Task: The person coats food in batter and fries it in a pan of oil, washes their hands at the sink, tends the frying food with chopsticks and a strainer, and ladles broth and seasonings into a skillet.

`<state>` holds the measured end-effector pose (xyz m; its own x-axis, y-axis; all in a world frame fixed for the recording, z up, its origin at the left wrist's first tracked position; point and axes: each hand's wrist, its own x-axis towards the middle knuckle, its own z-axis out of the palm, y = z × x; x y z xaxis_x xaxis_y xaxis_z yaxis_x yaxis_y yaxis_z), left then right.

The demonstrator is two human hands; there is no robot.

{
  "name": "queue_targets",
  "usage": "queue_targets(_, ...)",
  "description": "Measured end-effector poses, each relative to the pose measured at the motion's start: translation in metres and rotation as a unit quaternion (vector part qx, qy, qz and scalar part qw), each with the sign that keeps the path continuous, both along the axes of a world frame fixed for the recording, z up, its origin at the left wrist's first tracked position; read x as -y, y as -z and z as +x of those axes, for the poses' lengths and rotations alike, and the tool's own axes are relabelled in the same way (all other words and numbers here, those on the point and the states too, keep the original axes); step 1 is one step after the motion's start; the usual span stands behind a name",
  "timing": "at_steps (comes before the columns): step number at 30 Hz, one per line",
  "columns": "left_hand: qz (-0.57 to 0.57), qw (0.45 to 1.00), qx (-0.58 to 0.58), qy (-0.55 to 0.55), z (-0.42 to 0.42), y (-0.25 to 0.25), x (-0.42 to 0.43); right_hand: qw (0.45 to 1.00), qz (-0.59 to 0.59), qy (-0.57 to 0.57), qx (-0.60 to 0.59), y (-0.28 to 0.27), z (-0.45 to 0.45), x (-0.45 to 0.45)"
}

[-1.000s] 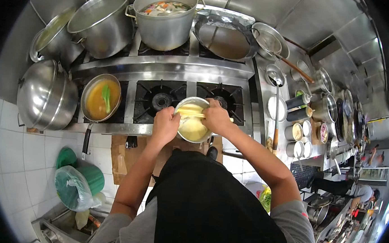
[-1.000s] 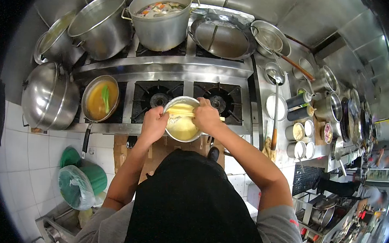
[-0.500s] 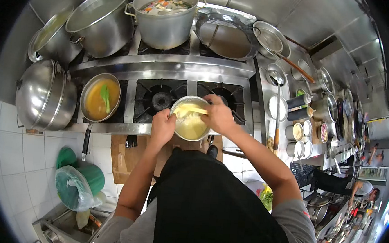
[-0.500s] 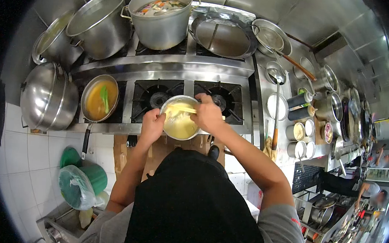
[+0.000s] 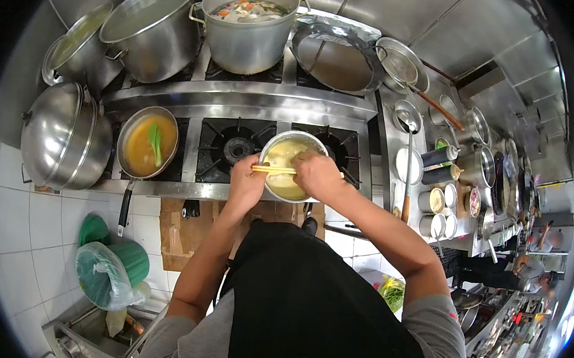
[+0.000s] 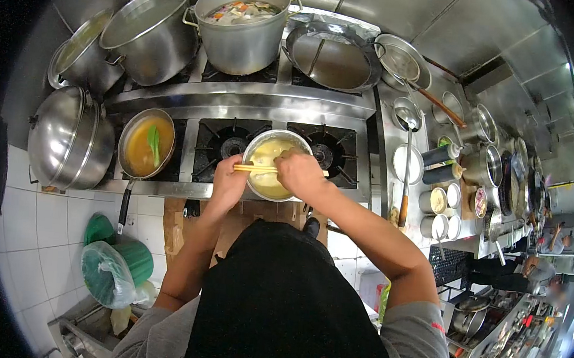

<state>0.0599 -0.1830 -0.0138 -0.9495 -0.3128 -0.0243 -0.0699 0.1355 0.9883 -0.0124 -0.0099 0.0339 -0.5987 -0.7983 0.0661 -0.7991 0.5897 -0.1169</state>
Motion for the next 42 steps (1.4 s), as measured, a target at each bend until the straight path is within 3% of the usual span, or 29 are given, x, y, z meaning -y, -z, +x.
queue_targets(1,0.000,1.000,0.001,-0.002,-0.001,0.007,0.001,1.000,0.000,-0.002,0.001,-0.003,-0.003,0.002)
queue_targets(3,0.022,0.999,-0.032,0.009,-0.003,0.017,0.003,0.979,0.127,0.037,0.152,-0.018,-0.009,0.008)
queue_targets(6,0.032,0.999,0.006,0.027,-0.001,0.003,0.003,0.969,0.048,0.046,0.236,-0.038,-0.017,0.003)
queue_targets(10,0.009,0.999,0.012,0.032,-0.001,0.014,0.009,0.982,-0.027,0.076,0.168,-0.058,-0.029,-0.004)
queue_targets(12,0.040,0.999,0.023,-0.007,-0.004,0.008,0.007,0.978,-0.019,0.105,0.180,-0.069,-0.025,-0.003)
queue_targets(13,0.040,0.999,0.021,-0.009,-0.006,0.004,0.008,0.987,-0.017,0.089,0.132,-0.065,-0.025,-0.005)
queue_targets(16,-0.023,0.999,0.020,-0.016,-0.013,0.000,0.006,0.995,0.011,0.066,0.075,-0.047,-0.025,-0.006)
queue_targets(18,0.056,0.998,0.014,-0.011,-0.023,0.004,0.003,0.992,0.076,0.076,0.065,-0.036,-0.030,-0.005)
queue_targets(20,0.030,0.999,0.019,-0.011,-0.030,0.002,0.003,0.992,0.080,0.080,0.055,-0.041,-0.039,-0.011)
queue_targets(22,0.005,1.000,0.025,-0.009,-0.037,0.001,0.002,0.997,-0.035,0.057,0.027,-0.065,-0.047,-0.017)
queue_targets(30,0.115,0.990,0.080,-0.001,-0.086,-0.015,-0.029,0.995,-0.096,0.036,0.023,-0.119,-0.104,-0.045)
queue_targets(42,0.100,0.989,0.103,-0.012,-0.167,-0.042,-0.080,0.978,-0.199,0.016,0.062,-0.152,-0.198,-0.096)
